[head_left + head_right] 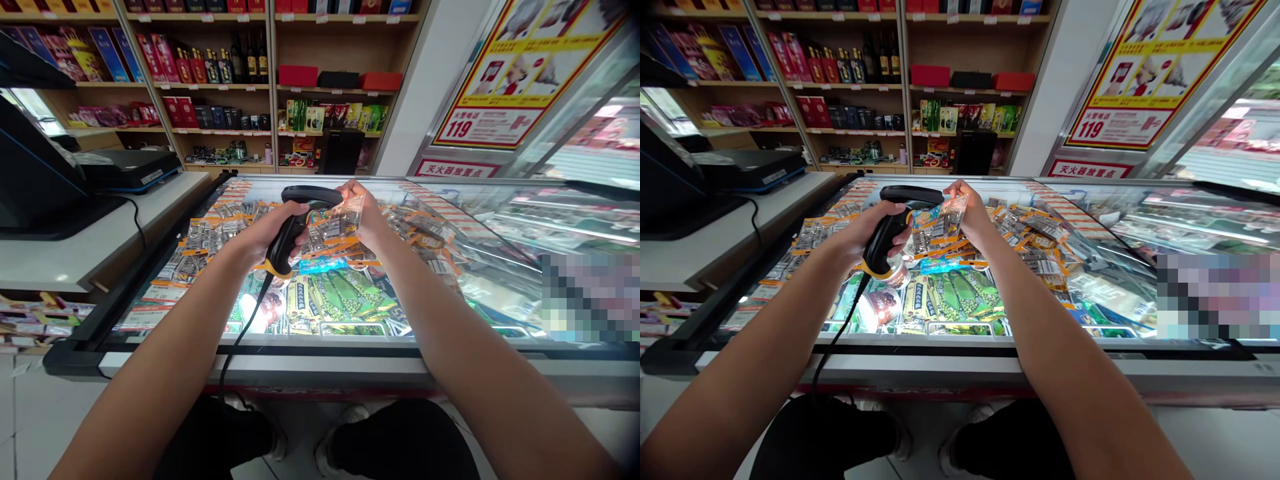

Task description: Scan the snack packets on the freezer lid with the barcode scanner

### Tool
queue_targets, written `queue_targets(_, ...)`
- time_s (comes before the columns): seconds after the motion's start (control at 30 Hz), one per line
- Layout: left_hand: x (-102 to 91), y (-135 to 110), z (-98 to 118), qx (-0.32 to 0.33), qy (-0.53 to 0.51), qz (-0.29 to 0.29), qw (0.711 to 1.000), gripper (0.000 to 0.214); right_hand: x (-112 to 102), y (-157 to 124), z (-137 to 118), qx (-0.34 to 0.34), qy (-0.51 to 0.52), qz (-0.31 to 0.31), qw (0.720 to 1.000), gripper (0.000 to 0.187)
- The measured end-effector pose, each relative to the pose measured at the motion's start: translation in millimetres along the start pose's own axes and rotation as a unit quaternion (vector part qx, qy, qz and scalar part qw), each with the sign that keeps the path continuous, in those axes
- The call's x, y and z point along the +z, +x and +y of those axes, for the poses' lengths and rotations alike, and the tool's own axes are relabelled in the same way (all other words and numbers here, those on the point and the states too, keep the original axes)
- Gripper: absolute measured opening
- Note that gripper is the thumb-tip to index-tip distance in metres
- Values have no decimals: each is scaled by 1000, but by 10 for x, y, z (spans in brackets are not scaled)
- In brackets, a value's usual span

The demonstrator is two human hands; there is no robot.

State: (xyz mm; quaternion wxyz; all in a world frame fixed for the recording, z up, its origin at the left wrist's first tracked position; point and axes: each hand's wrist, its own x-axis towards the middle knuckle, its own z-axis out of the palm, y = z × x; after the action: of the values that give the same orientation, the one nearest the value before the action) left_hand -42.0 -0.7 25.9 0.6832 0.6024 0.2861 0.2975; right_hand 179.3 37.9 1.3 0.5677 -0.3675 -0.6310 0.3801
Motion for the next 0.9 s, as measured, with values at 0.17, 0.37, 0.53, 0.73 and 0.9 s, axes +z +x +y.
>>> queue_targets(0.17, 9, 1, -3, 2, 3, 4, 1000, 32, 13, -11, 6, -6, -14, -19, 1000, 43)
queue_targets(0.37, 13, -6, -12, -1, 12, 1, 1000, 33, -1, 35, 55, -11, 28, -28, 999, 38)
queue_targets(0.53, -18, 5, -15, -2, 1, -11, 1000, 35, -103, 81, 151, -34, 57, -40, 997, 38)
queue_targets(0.73, -26, 6, 5, 14, -12, 0, 1000, 31, -130, 37, 56, -43, 74, -50, 995, 46)
queue_targets(0.9, 3, -7, 18, 21, -20, -1, 1000, 30, -80, 18, -27, -26, 34, -53, 998, 48)
